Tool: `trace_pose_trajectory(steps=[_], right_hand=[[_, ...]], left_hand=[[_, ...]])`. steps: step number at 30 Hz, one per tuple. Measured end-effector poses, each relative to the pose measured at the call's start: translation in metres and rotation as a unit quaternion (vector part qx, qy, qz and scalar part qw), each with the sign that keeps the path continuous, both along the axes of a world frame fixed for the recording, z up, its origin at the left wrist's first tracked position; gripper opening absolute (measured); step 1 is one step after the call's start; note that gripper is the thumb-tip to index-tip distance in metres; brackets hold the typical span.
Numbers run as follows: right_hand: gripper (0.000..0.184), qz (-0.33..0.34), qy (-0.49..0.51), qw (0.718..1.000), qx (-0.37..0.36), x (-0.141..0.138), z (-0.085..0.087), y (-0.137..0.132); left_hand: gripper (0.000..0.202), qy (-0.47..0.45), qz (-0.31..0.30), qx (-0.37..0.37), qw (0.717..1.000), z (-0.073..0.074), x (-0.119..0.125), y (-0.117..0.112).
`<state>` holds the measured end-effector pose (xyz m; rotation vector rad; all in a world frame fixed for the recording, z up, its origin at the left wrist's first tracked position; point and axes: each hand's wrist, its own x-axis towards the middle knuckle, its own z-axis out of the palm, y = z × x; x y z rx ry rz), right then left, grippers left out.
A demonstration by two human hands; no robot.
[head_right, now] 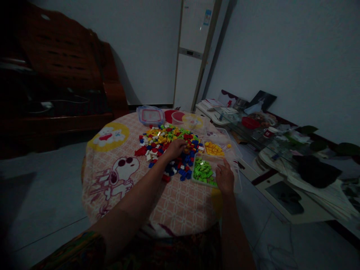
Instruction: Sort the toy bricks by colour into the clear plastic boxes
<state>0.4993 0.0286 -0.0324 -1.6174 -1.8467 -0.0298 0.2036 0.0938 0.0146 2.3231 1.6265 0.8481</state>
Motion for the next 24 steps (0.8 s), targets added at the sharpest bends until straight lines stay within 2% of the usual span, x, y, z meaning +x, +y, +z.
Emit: trace_pose_trajectory(steps=[5,9,15,17,19,22,24], right_hand=[[0.036,0.001,0.008,1.000,0.023,0.000,-0.003,0.001],[0.036,0.000,-0.004,0.999,0.036,0.000,-0.003,0.001],[0.036,0.007,-0.011,1.000,0.023,-0.001,0.000,0.000],[0.034,0.004,-0.006,1.000,0.030,-0.001,-0.001,0.000],[0.033,0.003,-0.002,0.999,0.036,-0.002,-0.001,0.000],[0.033,0.001,-0.003,0.999,0.033,-0.002,-0.002,0.000],[0.034,-0.001,-0.005,1.000,0.027,-0.002,-0.003,0.000]], left_hand=[[0.026,-0.061,-0.089,0.014,0.994,0.012,0.015,-0.009],[0.025,-0.058,-0.157,0.002,0.986,0.015,0.035,-0.019],[0.028,-0.047,-0.212,-0.042,0.975,0.016,0.052,-0.030],[0.030,-0.056,-0.197,-0.028,0.978,0.016,0.051,-0.029],[0.033,-0.056,-0.150,0.003,0.987,0.016,0.044,-0.024],[0.039,-0.030,-0.031,0.034,0.998,0.018,0.025,-0.009],[0.045,0.000,0.046,0.024,0.999,0.021,0.009,0.004]])
